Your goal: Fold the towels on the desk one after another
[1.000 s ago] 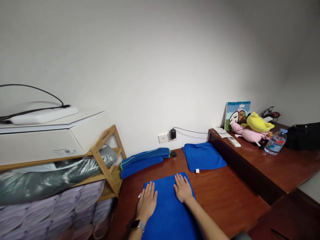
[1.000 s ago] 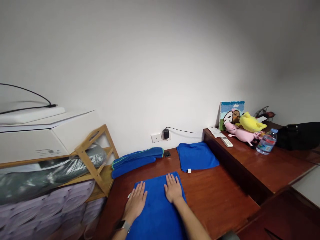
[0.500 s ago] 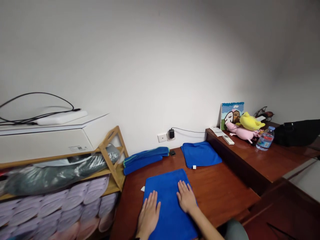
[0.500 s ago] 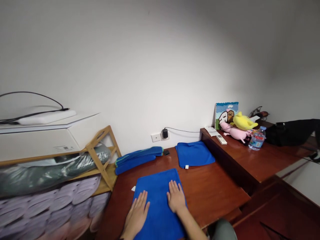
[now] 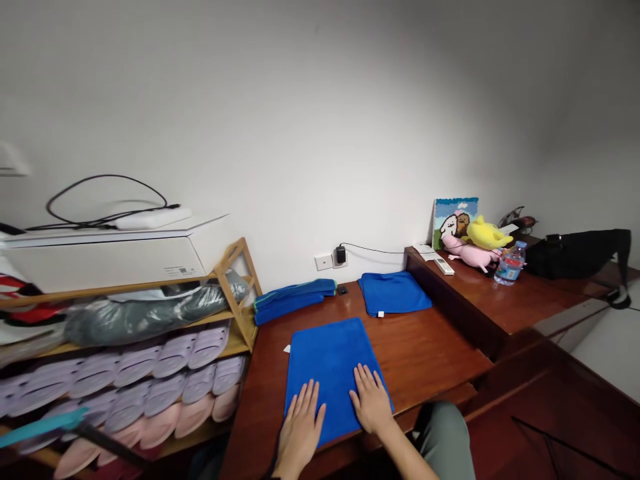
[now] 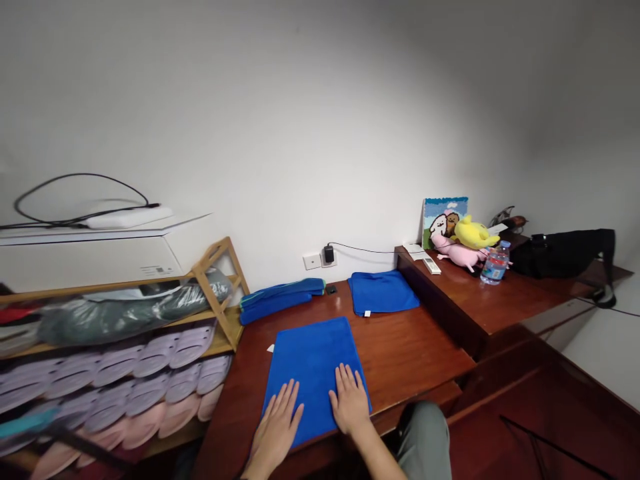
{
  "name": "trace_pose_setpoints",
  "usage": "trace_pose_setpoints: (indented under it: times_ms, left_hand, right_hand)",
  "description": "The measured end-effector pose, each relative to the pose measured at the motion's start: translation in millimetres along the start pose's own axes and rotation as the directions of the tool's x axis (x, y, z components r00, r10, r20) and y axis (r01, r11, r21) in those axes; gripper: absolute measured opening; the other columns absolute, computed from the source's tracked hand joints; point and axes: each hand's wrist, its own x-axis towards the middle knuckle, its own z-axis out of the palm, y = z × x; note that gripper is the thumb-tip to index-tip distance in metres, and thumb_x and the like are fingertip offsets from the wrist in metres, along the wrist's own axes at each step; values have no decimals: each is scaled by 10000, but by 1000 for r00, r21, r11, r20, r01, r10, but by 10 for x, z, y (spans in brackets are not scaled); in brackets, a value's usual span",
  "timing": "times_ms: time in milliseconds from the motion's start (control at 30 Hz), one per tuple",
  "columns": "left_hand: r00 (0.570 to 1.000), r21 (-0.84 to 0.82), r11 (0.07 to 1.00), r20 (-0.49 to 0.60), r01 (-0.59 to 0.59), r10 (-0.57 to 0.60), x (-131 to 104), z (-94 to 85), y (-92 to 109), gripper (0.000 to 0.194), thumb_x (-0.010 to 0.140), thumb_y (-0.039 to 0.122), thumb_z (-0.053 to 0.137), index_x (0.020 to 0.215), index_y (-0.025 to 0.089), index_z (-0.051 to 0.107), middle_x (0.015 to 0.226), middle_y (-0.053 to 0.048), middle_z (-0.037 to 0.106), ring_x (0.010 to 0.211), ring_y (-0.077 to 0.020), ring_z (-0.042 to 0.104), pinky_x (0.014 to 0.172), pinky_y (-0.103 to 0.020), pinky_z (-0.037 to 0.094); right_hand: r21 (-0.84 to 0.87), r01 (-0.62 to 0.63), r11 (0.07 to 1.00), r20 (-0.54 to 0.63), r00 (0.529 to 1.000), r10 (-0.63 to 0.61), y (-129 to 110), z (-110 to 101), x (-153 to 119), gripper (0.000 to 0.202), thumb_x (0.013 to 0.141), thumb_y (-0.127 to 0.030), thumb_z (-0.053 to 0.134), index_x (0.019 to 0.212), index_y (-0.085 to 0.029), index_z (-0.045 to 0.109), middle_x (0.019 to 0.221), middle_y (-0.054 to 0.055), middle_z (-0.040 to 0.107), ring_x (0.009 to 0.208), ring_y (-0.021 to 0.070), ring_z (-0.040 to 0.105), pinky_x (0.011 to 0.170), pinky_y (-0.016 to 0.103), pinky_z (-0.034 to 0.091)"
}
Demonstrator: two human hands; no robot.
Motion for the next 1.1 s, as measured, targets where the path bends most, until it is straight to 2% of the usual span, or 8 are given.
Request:
trace_pose_setpoints:
  times_ms: [200, 333, 433, 533, 700, 800, 900, 1100]
  left_hand:
    - [992, 71, 996, -119, 57, -48, -281, 32, -615, 612, 1052, 424, 321, 1597, 185, 464, 1605, -109, 551, 1510, -293, 498, 1243, -544, 436]
    - [992, 40, 999, -130, 1, 4, 287, -95, -270, 590, 1070, 411, 303, 1571, 174, 506, 1637, -94, 515, 1534, -256, 465, 1264, -484, 416]
    - [999, -5, 999, -13, -44, 44, 800, -138, 81, 586, 1067, 390, 296, 1568, 174, 509, 1644, -92, 505, 1539, -244, 457, 1267, -473, 407]
    - [995, 4, 1000, 100, 8, -8, 1011, -46, 108, 616, 1053, 420, 308, 1571, 145, 498, 1648, -112, 489, 1541, -261, 452, 1275, -494, 388]
    - [985, 67, 982, -7, 174, -174, 658, 242, -454, 670, 1049, 448, 258, 1583, 102, 467, 1660, -143, 461, 1544, -294, 447, 1274, -539, 378]
    - [982, 68, 983, -98, 171, -164, 467, 321, -678, 668, 1050, 437, 243, 1591, 113, 460, 1648, -137, 491, 1543, -297, 450, 1280, -547, 370]
    - [988, 48, 993, -115, 104, -98, 611, 303, -559, 638, 1060, 414, 256, 1606, 142, 443, 1651, -123, 494, 1555, -285, 432, 1290, -528, 359]
    - [995, -53, 997, 80, -48, 53, 1275, 285, -67, 588, 1064, 346, 275, 1604, 188, 447, 1668, -82, 469, 1564, -237, 417, 1299, -485, 347]
  right_hand:
    - [-49, -183, 982, 3, 983, 183, 368, -268, -40, 634, 1092, -441, 309, 1651, -152, 386, 1712, 65, 311, 1613, 259, 261, 1333, 482, 211]
    - [15, -71, 997, -34, 997, 72, 18, -245, 336, 620, 1104, -418, 267, 1655, -160, 384, 1720, 52, 310, 1619, 233, 244, 1337, 427, 189]
    - [55, 15, 998, 3, 1000, -16, -330, -138, 716, 611, 1108, -402, 262, 1656, -159, 382, 1719, 65, 319, 1621, 227, 237, 1334, 419, 181]
    - [50, 20, 999, 73, 997, -24, -401, -23, 968, 619, 1111, -411, 250, 1664, -153, 355, 1725, 78, 298, 1628, 228, 214, 1337, 449, 156]
    - [-42, -79, 996, 78, 994, 82, 90, 6, 1032, 644, 1113, -448, 201, 1688, -168, 275, 1744, 70, 217, 1638, 229, 169, 1339, 487, 123]
    - [-93, -172, 981, 70, 981, 178, 293, -34, 1018, 643, 1105, -438, 232, 1688, -171, 285, 1742, 78, 217, 1637, 251, 175, 1332, 504, 142]
    - [-69, -149, 986, 17, 988, 151, 172, -18, 1085, 635, 1110, -417, 218, 1680, -153, 312, 1739, 87, 239, 1635, 256, 185, 1333, 489, 150]
    - [31, 75, 997, 61, 995, -77, -266, 146, 1335, 622, 1123, -425, 203, 1674, -167, 331, 1728, 63, 294, 1631, 208, 200, 1339, 433, 147]
